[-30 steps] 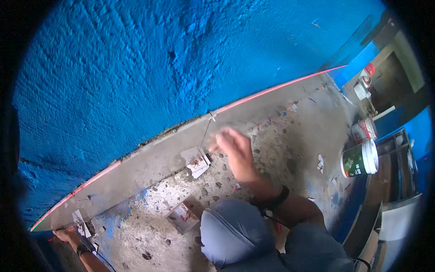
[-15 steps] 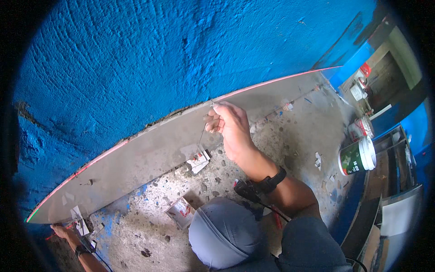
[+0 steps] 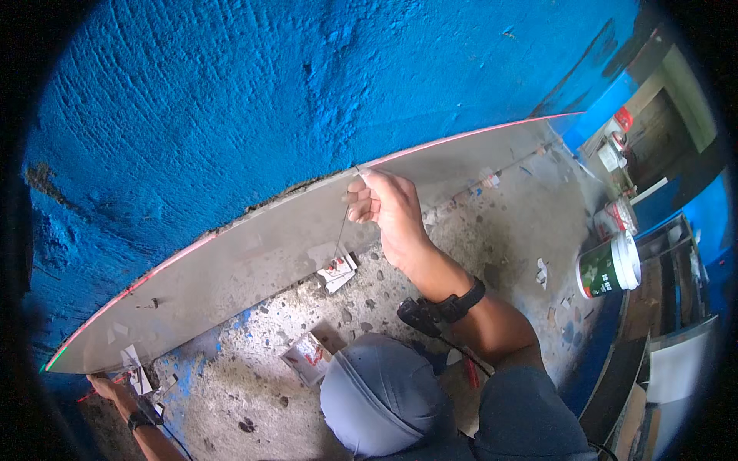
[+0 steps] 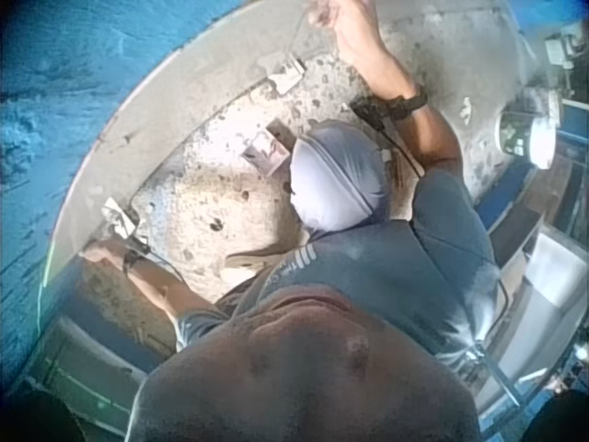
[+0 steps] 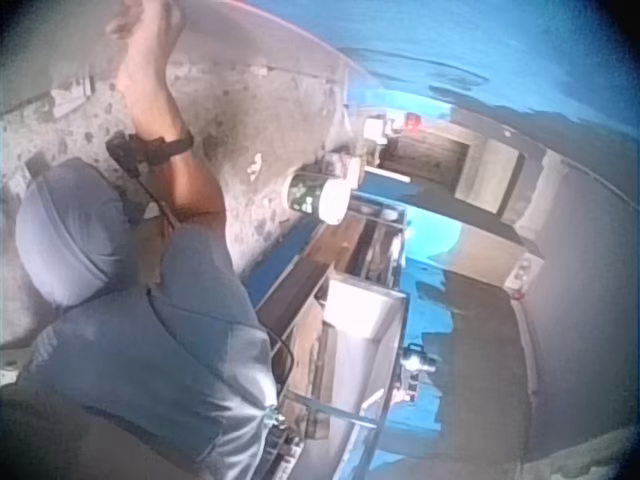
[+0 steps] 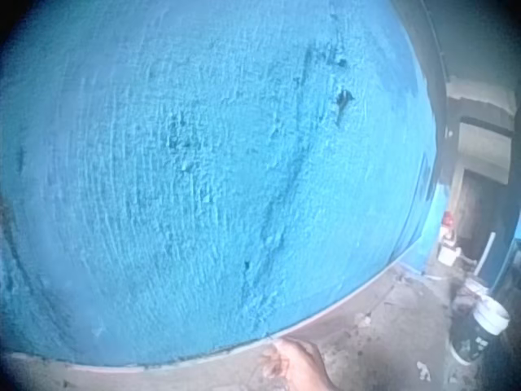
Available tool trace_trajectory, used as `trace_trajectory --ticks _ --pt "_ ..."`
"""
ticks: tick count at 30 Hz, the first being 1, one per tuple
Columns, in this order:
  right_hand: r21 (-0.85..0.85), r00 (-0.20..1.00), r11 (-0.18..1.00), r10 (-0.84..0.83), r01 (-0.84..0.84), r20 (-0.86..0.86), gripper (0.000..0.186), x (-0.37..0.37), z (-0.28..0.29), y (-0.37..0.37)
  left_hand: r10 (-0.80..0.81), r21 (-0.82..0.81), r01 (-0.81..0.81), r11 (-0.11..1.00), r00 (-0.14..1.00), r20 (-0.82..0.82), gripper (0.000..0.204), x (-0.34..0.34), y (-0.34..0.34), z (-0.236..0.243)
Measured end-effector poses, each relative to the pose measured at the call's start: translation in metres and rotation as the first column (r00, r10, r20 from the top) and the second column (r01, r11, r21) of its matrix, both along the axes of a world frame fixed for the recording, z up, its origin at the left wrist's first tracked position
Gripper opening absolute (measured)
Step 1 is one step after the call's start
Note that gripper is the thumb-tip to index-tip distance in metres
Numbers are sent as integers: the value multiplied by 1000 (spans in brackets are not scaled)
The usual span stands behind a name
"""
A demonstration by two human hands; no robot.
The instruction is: Installing ceramic tiles on a wall using spacers and a laser level.
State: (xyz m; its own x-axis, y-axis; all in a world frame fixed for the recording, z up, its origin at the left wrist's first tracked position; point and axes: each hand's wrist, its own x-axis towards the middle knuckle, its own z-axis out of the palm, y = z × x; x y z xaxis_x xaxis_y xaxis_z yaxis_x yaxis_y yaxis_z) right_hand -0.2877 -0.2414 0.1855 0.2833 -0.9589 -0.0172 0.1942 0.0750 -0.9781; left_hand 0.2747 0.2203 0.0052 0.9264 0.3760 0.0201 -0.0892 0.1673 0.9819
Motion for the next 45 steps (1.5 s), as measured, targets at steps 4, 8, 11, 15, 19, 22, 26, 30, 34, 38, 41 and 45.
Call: trace_trajectory --ticks 4,8,11,15,19,22,26,30,34,38,41,45 --pt "15 1000 1000 27 -28 10 41 -3 -5 2 -60 27 59 998 997 40 48 45 36 -39" --pt "-4 998 999 52 -52 40 47 -14 -27 -3 -50 307 62 950 998 -48 45 47 32 -44" --pt "91 996 996 17 -9 -85 34 -29 -92 -10 -55 438 40 898 998 21 45 47 30 -45" --pt "261 927 965 120 -25 -356 21 -42 -221 -17 -148 127 145 981 989 17 48 20 -2 -43" --pt "357 925 934 146 -12 -351 19 -22 -294 -14 -163 134 158 978 986 26 48 30 21 -30" --pt "379 938 925 111 24 -329 19 -9 -303 -6 -179 115 176 978 983 24 48 41 28 -31" --pt "468 959 884 144 -12 -246 16 0 -305 0 -206 80 205 976 978 16 48 41 28 -31" --pt "502 966 864 102 33 -238 10 -3 -310 -4 -92 140 104 985 992 -87 46 10 -2 -28" --pt "524 977 852 98 17 -190 9 0 -310 -2 -49 180 61 982 996 -72 48 3 -5 -15" --pt "523 985 852 54 38 -161 9 -3 -310 1 -8 212 22 977 998 -67 51 -2 -9 -14" --pt "526 987 850 52 35 -150 9 -8 -306 2 23 233 -7 972 998 -64 52 -1 -10 -18" --pt "532 982 846 70 36 -176 9 -3 -299 3 -70 195 72 978 997 -16 47 8 1 -16"
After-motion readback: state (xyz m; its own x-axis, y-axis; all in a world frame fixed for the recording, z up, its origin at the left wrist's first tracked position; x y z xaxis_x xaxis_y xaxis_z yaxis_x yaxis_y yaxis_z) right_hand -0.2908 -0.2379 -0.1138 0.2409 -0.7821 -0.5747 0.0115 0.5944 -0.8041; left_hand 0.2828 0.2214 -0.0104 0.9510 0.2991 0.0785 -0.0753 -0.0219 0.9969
